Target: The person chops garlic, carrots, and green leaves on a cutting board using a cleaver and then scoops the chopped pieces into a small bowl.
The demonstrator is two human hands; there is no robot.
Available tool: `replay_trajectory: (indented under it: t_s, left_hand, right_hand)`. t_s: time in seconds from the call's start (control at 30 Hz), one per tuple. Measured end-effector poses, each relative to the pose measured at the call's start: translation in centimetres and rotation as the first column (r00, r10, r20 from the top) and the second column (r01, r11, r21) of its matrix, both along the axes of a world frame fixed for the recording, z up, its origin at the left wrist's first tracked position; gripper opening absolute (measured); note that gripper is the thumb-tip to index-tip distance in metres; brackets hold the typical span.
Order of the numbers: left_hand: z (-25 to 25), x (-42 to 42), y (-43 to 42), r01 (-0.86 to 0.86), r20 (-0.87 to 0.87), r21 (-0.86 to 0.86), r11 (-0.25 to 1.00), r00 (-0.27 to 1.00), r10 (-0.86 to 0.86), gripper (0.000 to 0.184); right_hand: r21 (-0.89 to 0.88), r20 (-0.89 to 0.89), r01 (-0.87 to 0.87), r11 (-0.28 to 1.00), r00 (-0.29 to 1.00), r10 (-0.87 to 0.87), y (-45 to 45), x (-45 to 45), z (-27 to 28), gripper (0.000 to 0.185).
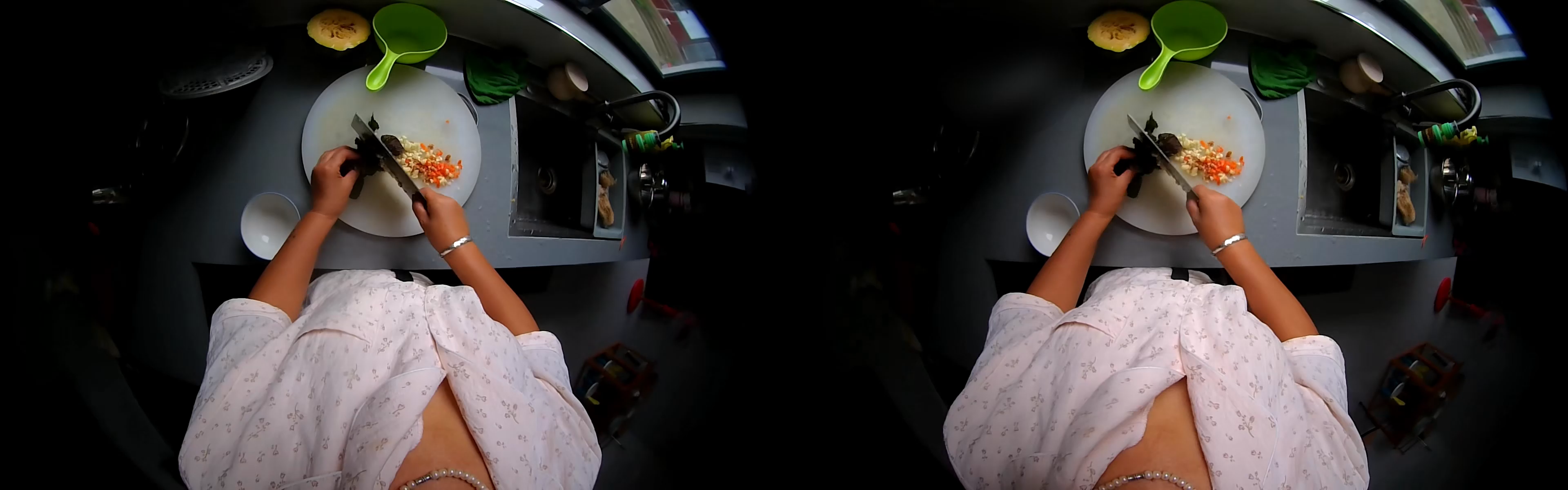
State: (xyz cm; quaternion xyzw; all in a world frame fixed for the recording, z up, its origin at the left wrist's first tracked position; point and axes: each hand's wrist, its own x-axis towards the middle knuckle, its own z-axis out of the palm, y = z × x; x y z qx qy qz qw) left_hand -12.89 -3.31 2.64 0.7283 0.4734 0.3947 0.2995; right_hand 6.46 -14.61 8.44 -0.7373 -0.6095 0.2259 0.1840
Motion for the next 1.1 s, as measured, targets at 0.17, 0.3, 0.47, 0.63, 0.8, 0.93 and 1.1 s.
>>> replay_trajectory:
  t_s: [0.17, 0.3, 0.47, 0.63, 0.8, 0.93, 1.1]
  left_hand:
    - [2.3, 0.2, 0.9, -0.054, 0.225, -0.181, 0.982, 0.97, 0.095, 0.022]
    - [2.0, 2.2, 3.6, -0.027, 0.271, -0.264, 0.964, 0.957, 0.101, 0.023]
    - [-0.5, 4.8, 5.3, -0.025, 0.084, -0.079, 0.997, 0.996, 0.032, 0.022]
    - [-1.5, 5.3, 3.6, 0.041, -0.085, 0.112, 0.993, 0.996, -0.032, 0.021]
    - [-0.2, 5.9, 2.1, 0.078, -0.196, 0.192, 0.978, 0.98, -0.039, 0.028]
    - [-0.7, 5.5, 2.5, 0.084, -0.219, 0.16, 0.983, 0.975, -0.048, 0.03]
    - [-0.3, 4.6, 1.5, 0.226, -0.124, 0.086, 0.97, 0.969, -0.215, 0.03]
  right_hand:
    - [0.01, -0.13, 0.118, 0.993, 0.985, -0.115, -1.3, 0.7, 2.3, 0.015]
    - [0.019, -0.158, 0.222, 0.975, 0.964, -0.216, -1.3, 1.8, 2.8, 0.018]
    - [-0.023, -0.062, 0.252, 0.967, 0.965, -0.253, -0.6, 2.7, 1.7, 0.021]
    - [-0.057, -0.057, 0.273, 0.96, 0.96, -0.276, -0.2, 2.3, 1.5, 0.023]
    - [-0.065, -0.112, 0.285, 0.956, 0.95, -0.29, -0.4, 2.9, 1.1, 0.022]
    - [-0.069, -0.099, 0.3, 0.951, 0.947, -0.306, -0.5, 3.5, 1.4, 0.022]
    - [-0.089, -0.138, 0.336, 0.938, 0.928, -0.345, -0.5, 4.4, 1.2, 0.023]
